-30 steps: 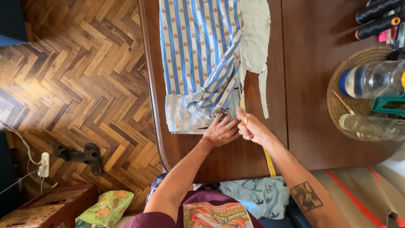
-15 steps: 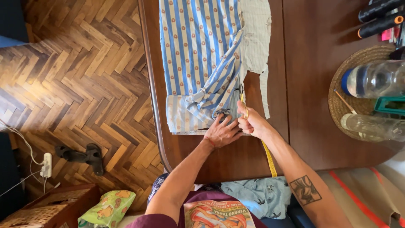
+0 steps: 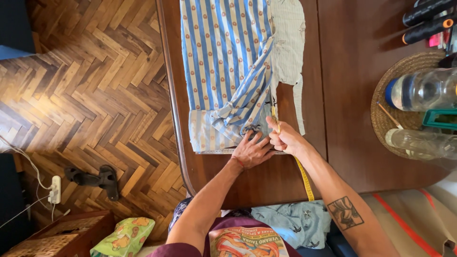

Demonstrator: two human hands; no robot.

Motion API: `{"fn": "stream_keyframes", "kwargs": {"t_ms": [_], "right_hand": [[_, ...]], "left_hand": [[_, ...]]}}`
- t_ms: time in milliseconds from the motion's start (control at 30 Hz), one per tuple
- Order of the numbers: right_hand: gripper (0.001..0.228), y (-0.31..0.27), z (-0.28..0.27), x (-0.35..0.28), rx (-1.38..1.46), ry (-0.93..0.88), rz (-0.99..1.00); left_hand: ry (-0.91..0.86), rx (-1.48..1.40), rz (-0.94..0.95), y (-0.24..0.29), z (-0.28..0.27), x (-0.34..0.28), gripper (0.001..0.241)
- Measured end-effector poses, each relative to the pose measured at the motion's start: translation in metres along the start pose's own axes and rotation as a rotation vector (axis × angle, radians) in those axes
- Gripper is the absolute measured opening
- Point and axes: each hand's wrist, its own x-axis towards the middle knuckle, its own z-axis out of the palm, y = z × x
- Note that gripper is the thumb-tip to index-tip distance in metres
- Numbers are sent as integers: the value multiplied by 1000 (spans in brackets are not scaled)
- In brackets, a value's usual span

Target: A person is tailoring clothes by measuring fabric with a tape measure and cutting it with scissors on a wooden table.

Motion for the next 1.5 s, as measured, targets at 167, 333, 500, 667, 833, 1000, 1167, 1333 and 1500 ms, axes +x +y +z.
{"fn": "stream_keyframes", "kwargs": {"t_ms": [167,333,500,667,833,1000,1167,1333,1500], "right_hand": [[64,-3,2,-2,14,14,5],[69,2,-2,0,-5,20,-3],[62,-15,2,-15,-41,14,-1],[59,-27,14,-34,-23,3,12],[53,-31,25,-39,-30,13,-4],[53,-22,20,-24,-1,63,-7],[51,-25,26,-30,43,101,6],[43,-28,33,-35,33,121,20],[41,-17,21,-21,24,124,30]], "left_hand": [[24,1,4,-3,6,-2,29],[72,-40,12,0,2,-2,24],[154,-101,74,-10,-11,0,19],[274,67,-138,-71,-74,54,30],[-405,-217,-800,-116,-98,111,93],[-389,-352,-739,-122,-7,116,104],[-727,-464,-605,-110,31,149,101],[-772,-108,-357,-103,73,150,54],[-675,-38,-288,-100,96,137,39]]}}
